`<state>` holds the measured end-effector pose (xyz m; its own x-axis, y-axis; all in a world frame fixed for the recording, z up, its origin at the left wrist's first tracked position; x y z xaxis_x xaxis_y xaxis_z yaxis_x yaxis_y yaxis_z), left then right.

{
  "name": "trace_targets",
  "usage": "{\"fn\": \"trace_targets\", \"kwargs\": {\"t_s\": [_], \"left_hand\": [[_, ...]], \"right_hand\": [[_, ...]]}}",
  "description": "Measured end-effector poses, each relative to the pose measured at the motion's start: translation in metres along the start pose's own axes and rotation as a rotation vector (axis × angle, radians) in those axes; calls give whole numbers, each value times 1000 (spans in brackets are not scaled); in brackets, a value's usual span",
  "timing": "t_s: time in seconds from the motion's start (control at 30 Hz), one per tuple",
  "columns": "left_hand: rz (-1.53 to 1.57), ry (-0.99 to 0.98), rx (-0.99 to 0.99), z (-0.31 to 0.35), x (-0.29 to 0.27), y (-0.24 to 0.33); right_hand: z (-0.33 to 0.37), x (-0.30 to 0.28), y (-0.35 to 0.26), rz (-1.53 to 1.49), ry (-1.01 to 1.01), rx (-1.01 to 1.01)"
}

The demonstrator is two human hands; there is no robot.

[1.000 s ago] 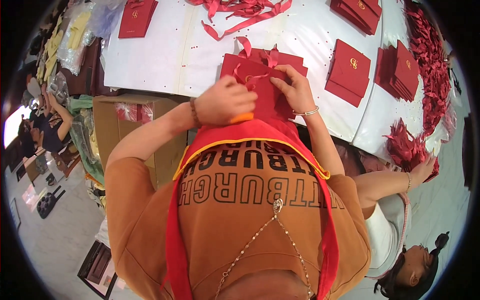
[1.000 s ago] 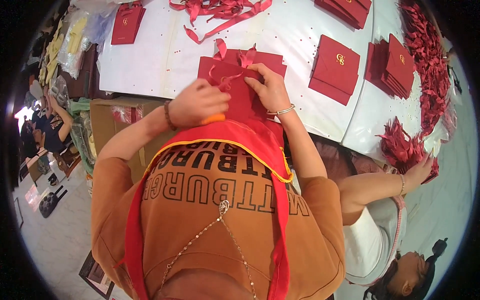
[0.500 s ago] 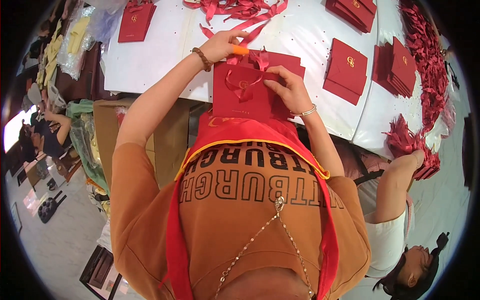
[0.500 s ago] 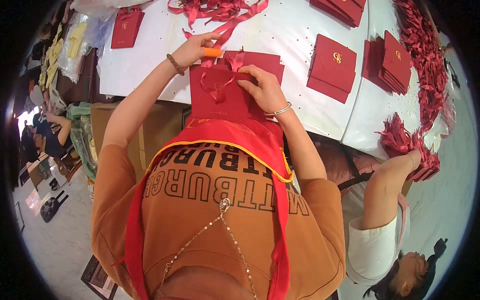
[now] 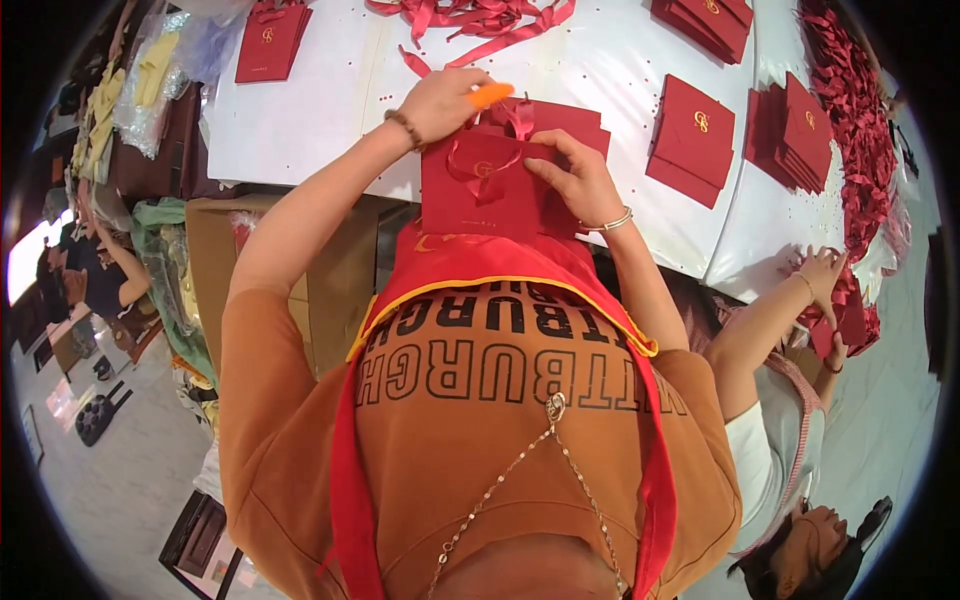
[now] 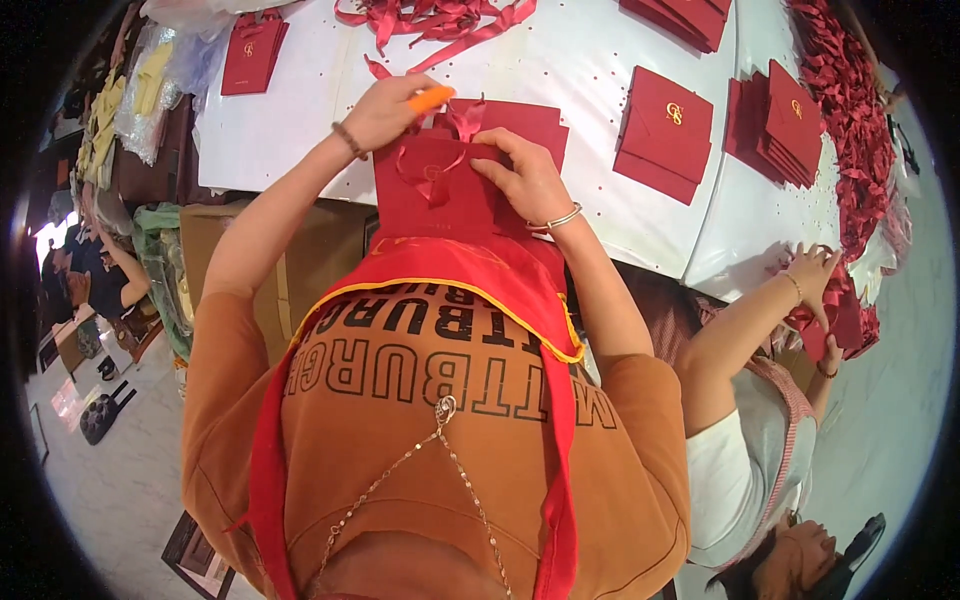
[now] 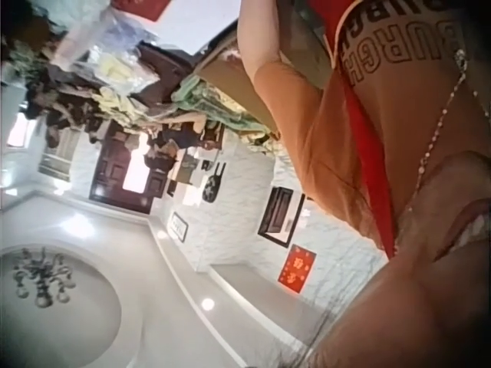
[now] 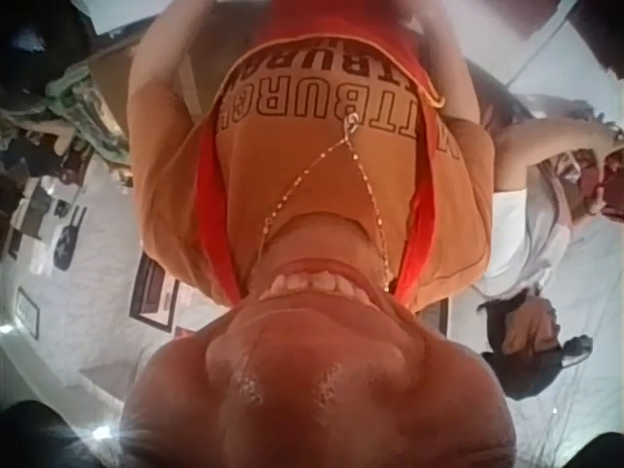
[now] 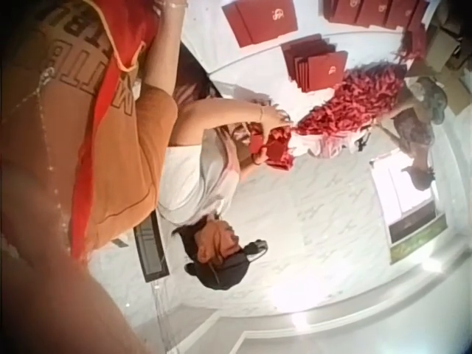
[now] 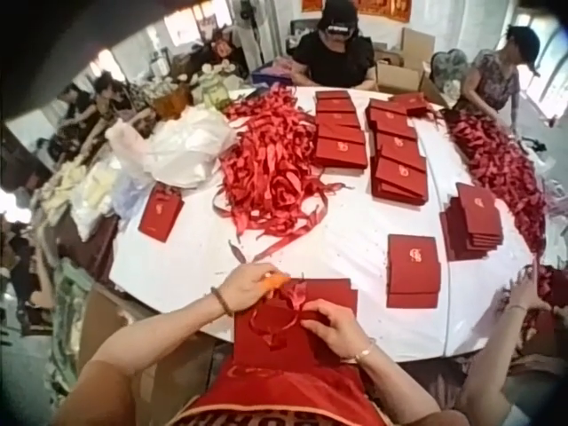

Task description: The person is tying ribbons and packaging small red paper gift bags/envelopes.

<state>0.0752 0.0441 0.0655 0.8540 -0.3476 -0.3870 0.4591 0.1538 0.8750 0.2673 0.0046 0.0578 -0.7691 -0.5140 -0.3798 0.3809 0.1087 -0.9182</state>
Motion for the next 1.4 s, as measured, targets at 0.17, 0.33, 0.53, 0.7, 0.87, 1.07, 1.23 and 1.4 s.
{"fn": "trace_targets", "kwargs": {"t_s": [0.17,0.33,0.53,0.7,0.87,1.07,1.23,1.4], "left_hand": [[-312,-268,-255,-24,12,4],[-76,-269,-136,-21,16,0],[-323,-21,384,-39,12,-14],[-269,245,66,-63,-31,-2],[188,255,119,-46,-50,1],[1026,102,-159,29,-27,-34],[933,120,-47,50,-10,3],[679,418,-54,50,-27,-35]], "right_hand": [[1,-1,-6,42,-14,5],[4,-4,-13,474,206,-229],[-2,20,-19,-84,13,4],[-3,23,-13,-129,-12,-51],[-8,14,-17,-397,79,-25],[-22,1,-24,-574,243,83],[-37,2,-17,-624,456,173],[-61,19,-20,-506,445,161]]}}
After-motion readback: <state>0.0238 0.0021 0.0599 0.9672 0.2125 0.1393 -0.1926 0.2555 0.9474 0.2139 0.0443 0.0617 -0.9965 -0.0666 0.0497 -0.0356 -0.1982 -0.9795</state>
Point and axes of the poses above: each hand's wrist, its own z-axis away from the middle knuckle, its own x-axis out of the palm, y = z × x, the point moved 4 cm from there along -z, towards the middle knuckle, and after that the axes turned 12 degrees about z, right-handed, at the moved point
